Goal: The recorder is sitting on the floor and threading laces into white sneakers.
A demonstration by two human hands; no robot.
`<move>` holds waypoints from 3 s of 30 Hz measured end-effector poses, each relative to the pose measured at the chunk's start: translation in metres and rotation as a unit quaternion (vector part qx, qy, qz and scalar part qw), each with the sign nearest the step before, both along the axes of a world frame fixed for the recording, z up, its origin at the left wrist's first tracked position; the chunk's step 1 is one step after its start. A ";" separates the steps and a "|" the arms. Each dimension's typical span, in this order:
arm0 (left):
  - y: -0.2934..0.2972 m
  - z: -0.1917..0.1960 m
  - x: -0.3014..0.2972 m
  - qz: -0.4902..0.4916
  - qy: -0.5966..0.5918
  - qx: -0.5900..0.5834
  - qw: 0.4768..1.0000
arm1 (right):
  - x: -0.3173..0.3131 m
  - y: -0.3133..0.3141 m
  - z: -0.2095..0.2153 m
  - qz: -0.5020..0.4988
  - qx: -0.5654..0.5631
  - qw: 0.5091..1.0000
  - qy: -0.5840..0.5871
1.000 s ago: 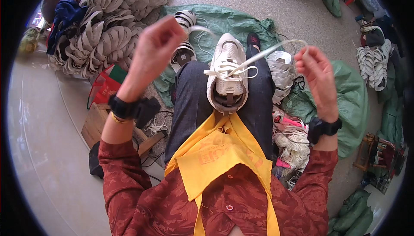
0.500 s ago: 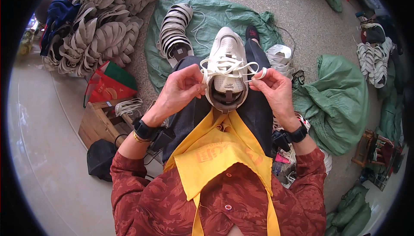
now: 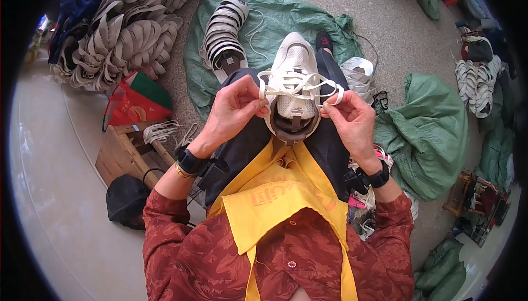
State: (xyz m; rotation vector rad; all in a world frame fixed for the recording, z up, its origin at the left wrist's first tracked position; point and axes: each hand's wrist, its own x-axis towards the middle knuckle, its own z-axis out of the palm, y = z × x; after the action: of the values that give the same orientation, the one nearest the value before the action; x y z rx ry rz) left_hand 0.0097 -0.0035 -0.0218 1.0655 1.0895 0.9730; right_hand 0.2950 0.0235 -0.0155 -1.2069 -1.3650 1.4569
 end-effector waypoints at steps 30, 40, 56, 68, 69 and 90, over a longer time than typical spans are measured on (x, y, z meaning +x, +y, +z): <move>0.002 -0.022 0.015 0.090 -0.009 0.061 0.994 | 0.011 -0.001 -0.011 0.041 0.001 0.992 -0.118; -0.003 -0.016 0.013 0.085 0.041 0.062 0.994 | 0.016 -0.002 -0.014 0.044 0.003 0.991 -0.124; 0.001 -0.005 0.015 0.086 0.181 0.164 0.966 | 0.016 0.000 -0.016 0.049 0.006 0.988 -0.148; 0.004 0.000 0.020 0.089 0.205 0.242 0.944 | 0.015 0.001 -0.012 0.055 -0.002 0.990 -0.127; 0.004 0.001 0.022 0.089 0.226 0.256 0.936 | 0.015 -0.001 -0.013 0.053 -0.007 0.991 -0.121; 0.006 0.011 0.024 0.050 0.238 0.223 0.944 | -0.016 -0.003 0.024 0.061 0.265 0.913 -0.306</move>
State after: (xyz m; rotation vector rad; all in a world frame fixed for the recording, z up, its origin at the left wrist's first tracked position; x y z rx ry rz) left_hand 0.0335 0.0022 -0.0103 1.6920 1.3563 1.1036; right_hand 0.2793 0.0208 0.0086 -1.2649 -2.1178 0.6949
